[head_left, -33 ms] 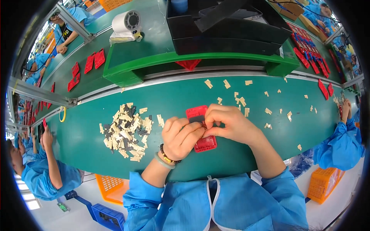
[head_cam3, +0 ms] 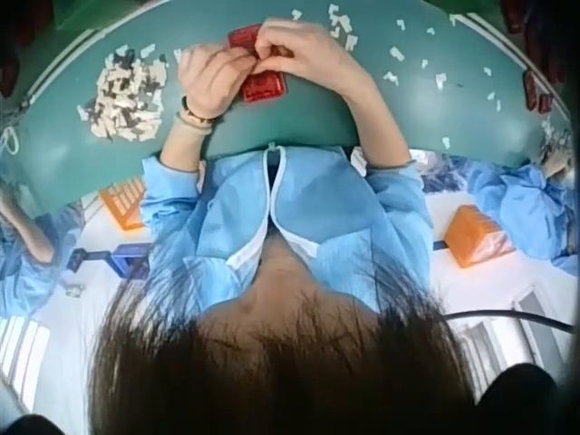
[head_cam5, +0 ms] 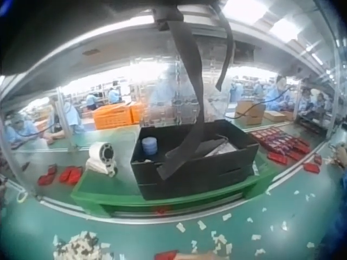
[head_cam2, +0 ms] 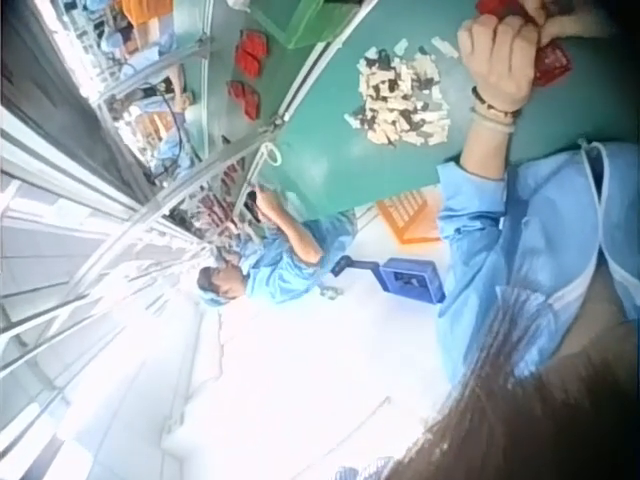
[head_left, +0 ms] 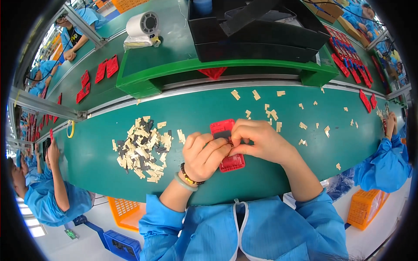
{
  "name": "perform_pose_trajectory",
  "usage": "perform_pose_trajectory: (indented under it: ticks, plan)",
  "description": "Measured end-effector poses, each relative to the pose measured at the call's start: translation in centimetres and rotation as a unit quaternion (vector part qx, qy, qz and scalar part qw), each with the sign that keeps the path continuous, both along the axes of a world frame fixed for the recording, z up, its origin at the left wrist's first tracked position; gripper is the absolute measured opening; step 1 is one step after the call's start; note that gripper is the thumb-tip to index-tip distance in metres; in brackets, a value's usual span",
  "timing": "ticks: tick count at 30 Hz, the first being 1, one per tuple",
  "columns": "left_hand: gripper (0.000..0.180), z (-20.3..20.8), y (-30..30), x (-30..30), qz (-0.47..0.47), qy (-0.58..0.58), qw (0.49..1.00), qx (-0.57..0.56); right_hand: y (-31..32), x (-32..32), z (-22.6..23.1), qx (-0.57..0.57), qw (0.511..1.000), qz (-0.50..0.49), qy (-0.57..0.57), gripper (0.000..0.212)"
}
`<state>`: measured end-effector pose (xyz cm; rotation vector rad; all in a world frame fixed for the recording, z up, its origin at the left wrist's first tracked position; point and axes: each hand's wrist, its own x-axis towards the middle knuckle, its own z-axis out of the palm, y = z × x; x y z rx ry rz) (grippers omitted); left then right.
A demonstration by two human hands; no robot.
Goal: The person assembles small white components into red electronic housings by hand on an assembly table.
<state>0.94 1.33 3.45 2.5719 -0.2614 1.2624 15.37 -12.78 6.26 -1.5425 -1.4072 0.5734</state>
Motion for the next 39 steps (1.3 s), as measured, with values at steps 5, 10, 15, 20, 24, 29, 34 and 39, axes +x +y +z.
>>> perform_pose_trajectory:
  ticks: [5,10,15,20,24,29,34,39]
  plan:
    - [0.025,0.0,-0.1,0.0,0.024,0.024,0.999,-0.017,-0.8,0.5,0.2,-0.106,0.994,-0.021,-0.026,0.024]
    - [0.020,-0.6,0.0,-0.1,0.019,0.003,0.999,0.044,-0.3,-0.3,0.4,-0.061,0.998,-0.014,0.003,0.024]
    - [0.021,-0.2,0.1,0.0,0.017,-0.008,0.998,0.062,-0.4,-0.2,1.4,-0.077,0.997,0.022,0.016,0.023]
    - [0.021,-0.1,0.0,0.0,0.009,-0.024,0.997,0.074,-0.3,0.0,1.0,-0.079,0.997,-0.003,0.003,0.021]
    - [0.023,0.3,-0.3,0.2,0.007,-0.025,0.999,0.033,-0.6,-0.1,0.7,-0.033,0.998,-0.016,-0.046,0.018]
    - [0.026,0.5,0.3,0.6,0.077,0.051,0.995,-0.027,-1.2,1.0,-1.1,-0.157,0.962,-0.054,-0.216,0.019]
    - [0.038,0.2,-0.1,0.5,0.065,0.169,0.975,-0.132,0.2,-1.0,0.3,0.011,0.935,-0.149,-0.321,0.025]
    - [0.037,0.4,-0.3,0.4,-0.002,0.167,0.958,-0.233,0.9,-1.9,-1.4,0.098,0.894,-0.159,-0.406,0.014]
